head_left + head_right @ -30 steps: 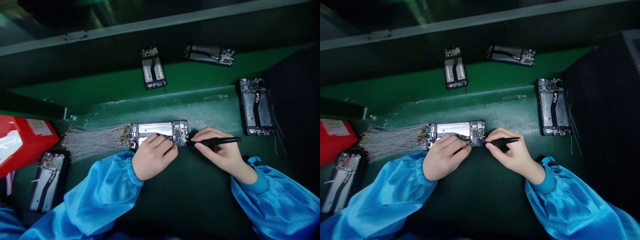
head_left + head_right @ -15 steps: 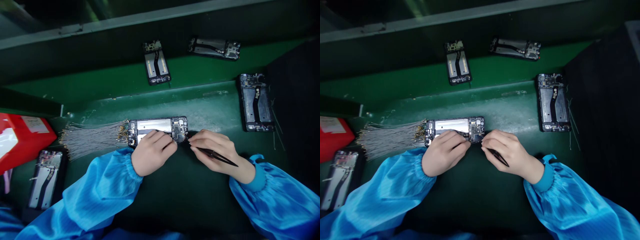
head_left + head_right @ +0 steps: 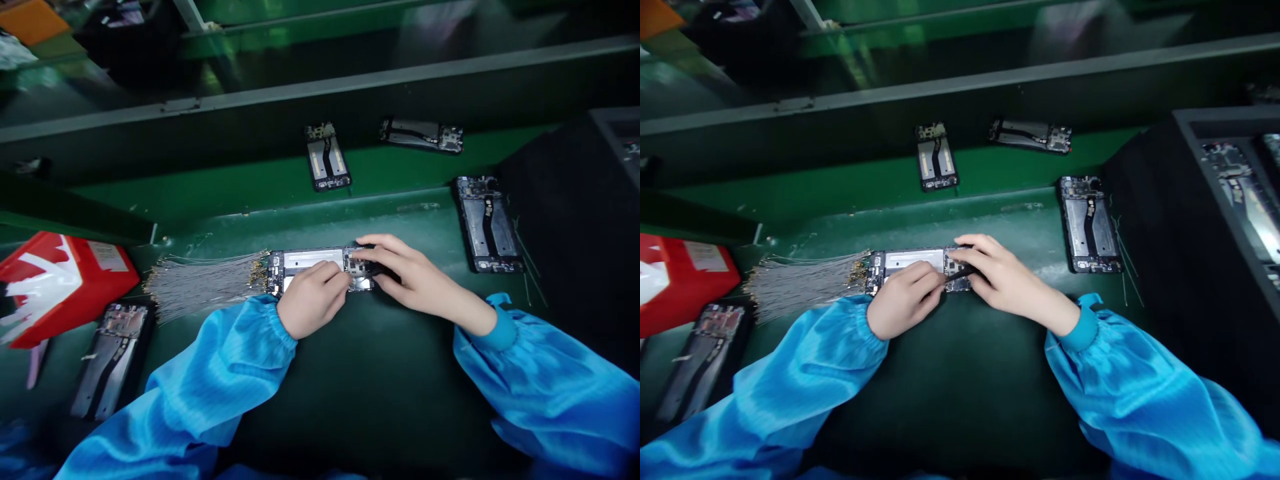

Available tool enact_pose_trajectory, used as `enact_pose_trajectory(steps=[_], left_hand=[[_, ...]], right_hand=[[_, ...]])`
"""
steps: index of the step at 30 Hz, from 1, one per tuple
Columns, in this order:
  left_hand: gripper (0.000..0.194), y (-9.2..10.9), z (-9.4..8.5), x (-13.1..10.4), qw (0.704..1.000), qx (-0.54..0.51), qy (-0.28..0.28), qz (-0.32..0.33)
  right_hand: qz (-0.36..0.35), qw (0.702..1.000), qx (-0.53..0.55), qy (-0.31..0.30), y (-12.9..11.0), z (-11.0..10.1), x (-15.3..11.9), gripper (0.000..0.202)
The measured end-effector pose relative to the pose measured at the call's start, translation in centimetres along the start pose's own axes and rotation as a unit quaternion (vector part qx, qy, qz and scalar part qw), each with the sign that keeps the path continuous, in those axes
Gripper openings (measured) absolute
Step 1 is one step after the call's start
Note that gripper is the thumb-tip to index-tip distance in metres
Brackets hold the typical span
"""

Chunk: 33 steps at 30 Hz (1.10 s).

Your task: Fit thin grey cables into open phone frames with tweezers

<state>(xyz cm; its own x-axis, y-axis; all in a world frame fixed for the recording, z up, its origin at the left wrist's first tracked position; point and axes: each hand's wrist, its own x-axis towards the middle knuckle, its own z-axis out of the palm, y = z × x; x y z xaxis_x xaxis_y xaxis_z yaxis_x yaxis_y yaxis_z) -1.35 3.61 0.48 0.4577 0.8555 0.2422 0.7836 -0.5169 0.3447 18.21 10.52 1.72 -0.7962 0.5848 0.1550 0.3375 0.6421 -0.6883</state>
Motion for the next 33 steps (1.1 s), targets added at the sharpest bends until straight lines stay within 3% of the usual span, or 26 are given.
enact_pose_trajectory(steps=[3, 7, 19, 33], left_hand=[[0.020, 0.1, 0.0, 0.1, 1.000, -0.002, 0.003, -0.007], [0.021, 0.0, 0.0, 0.1, 1.000, -0.001, 0.006, -0.004], [0.026, 0.2, -0.6, -0.6, 0.996, -0.045, -0.012, 0.078], [0.024, 0.3, -0.8, -0.4, 0.995, -0.006, -0.035, 0.093]], right_hand=[[0.006, 0.996, -0.065, -0.068, 0.2, -0.1, 0.9, 0.052], [0.009, 0.991, -0.076, -0.111, 0.0, -0.4, 1.3, 0.059], [0.038, 0.991, -0.076, -0.101, -0.2, -0.4, 1.4, 0.056], [0.088, 0.982, -0.105, -0.133, -1.0, -0.2, 2.5, 0.061]])
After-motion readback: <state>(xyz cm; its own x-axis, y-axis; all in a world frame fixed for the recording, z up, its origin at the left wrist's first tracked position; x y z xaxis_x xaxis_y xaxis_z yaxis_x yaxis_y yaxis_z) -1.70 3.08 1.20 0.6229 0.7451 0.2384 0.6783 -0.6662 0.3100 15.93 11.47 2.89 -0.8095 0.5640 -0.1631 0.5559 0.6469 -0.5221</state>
